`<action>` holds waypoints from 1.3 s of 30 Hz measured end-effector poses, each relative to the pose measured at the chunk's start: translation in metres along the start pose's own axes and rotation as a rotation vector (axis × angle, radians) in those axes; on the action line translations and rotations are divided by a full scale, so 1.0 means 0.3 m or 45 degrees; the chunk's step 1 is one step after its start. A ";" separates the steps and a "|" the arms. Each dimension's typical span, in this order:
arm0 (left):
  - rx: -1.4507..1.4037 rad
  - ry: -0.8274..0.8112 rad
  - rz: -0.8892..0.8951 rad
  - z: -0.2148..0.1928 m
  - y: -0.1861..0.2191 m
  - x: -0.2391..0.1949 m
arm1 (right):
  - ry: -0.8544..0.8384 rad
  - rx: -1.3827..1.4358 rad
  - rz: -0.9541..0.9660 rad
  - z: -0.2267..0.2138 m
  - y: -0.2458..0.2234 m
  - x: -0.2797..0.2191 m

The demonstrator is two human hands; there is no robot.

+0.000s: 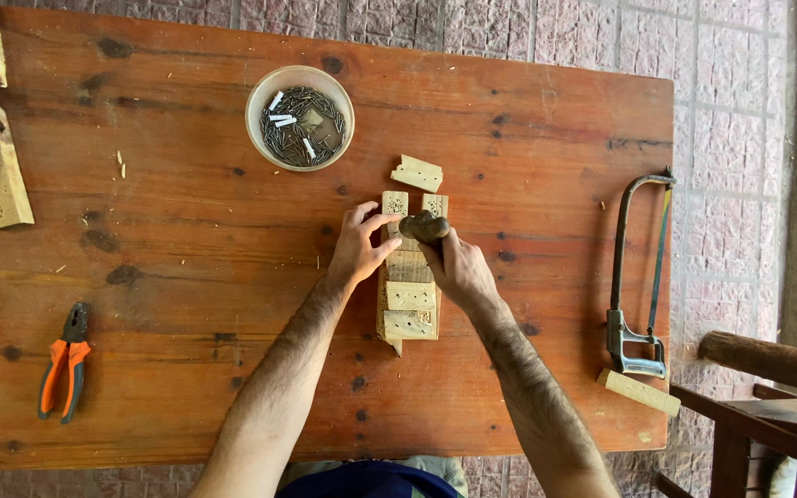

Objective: The person assembles small wooden blocks by hammering nails into them on a wooden workbench. They repeatedly pick up nails from a bowl, position the blocks, and drive nails to join them. The person also uses a ruler to align pieces and stacks completed assemblies on the table.

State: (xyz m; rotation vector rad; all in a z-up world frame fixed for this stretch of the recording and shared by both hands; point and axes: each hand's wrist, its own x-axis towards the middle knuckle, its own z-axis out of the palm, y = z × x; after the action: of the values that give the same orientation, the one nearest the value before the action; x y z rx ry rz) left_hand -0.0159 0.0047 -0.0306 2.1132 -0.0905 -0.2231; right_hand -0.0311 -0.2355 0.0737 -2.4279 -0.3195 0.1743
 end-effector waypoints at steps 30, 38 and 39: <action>0.007 -0.021 -0.028 -0.039 0.054 -0.016 | 0.157 -0.350 -0.152 0.187 0.064 -0.015; 0.048 -0.019 0.002 -0.050 0.053 -0.004 | 0.303 -0.248 -0.160 0.258 0.168 -0.049; 0.032 -0.023 -0.006 -0.060 0.074 -0.006 | 0.228 -0.345 -0.131 0.246 0.135 -0.041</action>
State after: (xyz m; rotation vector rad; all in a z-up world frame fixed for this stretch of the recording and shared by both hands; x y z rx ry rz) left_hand -0.0137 0.0085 -0.0023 2.1367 -0.0996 -0.2450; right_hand -0.0506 -0.2239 -0.0084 -2.6623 -0.4082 -0.1404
